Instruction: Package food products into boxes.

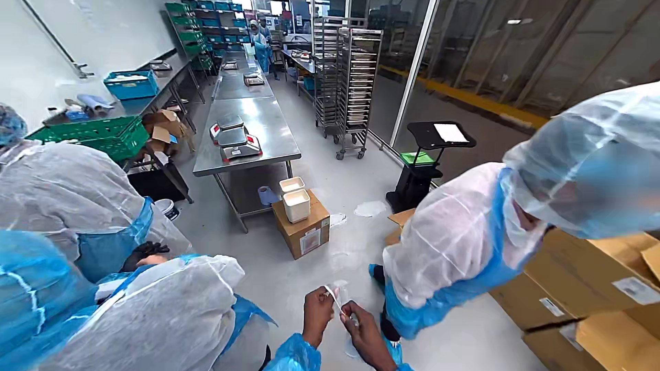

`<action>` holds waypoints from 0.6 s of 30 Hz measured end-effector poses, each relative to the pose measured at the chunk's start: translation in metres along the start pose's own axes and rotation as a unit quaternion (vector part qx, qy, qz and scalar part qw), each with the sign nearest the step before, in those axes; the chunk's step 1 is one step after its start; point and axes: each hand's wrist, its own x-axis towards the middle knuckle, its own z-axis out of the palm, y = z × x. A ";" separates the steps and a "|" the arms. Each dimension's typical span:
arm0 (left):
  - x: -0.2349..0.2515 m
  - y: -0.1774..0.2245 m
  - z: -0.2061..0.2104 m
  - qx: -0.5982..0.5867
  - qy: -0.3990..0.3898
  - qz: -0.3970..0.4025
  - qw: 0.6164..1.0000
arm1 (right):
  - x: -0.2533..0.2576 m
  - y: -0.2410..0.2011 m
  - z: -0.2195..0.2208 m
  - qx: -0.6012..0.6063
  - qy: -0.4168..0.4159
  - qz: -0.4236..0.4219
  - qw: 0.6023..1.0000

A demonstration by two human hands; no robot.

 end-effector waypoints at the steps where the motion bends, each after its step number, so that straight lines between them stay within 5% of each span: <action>1: 0.003 0.012 0.010 -0.096 0.013 -0.018 0.995 | 0.010 0.003 -0.005 -0.005 0.010 0.001 1.000; 3: 0.021 0.025 0.029 -0.212 0.014 -0.013 0.977 | 0.034 0.006 -0.015 -0.019 0.031 -0.003 0.999; 8: 0.082 0.039 0.066 -0.261 -0.062 -0.025 0.963 | 0.098 0.020 -0.039 -0.028 0.068 -0.014 0.997; 14: 0.175 0.101 0.101 -0.329 -0.014 0.032 0.944 | 0.178 0.048 -0.065 -0.011 0.119 0.013 0.993; 18: 0.229 0.123 0.121 -0.282 -0.191 -0.045 0.939 | 0.237 0.043 -0.105 -0.042 0.136 0.024 0.990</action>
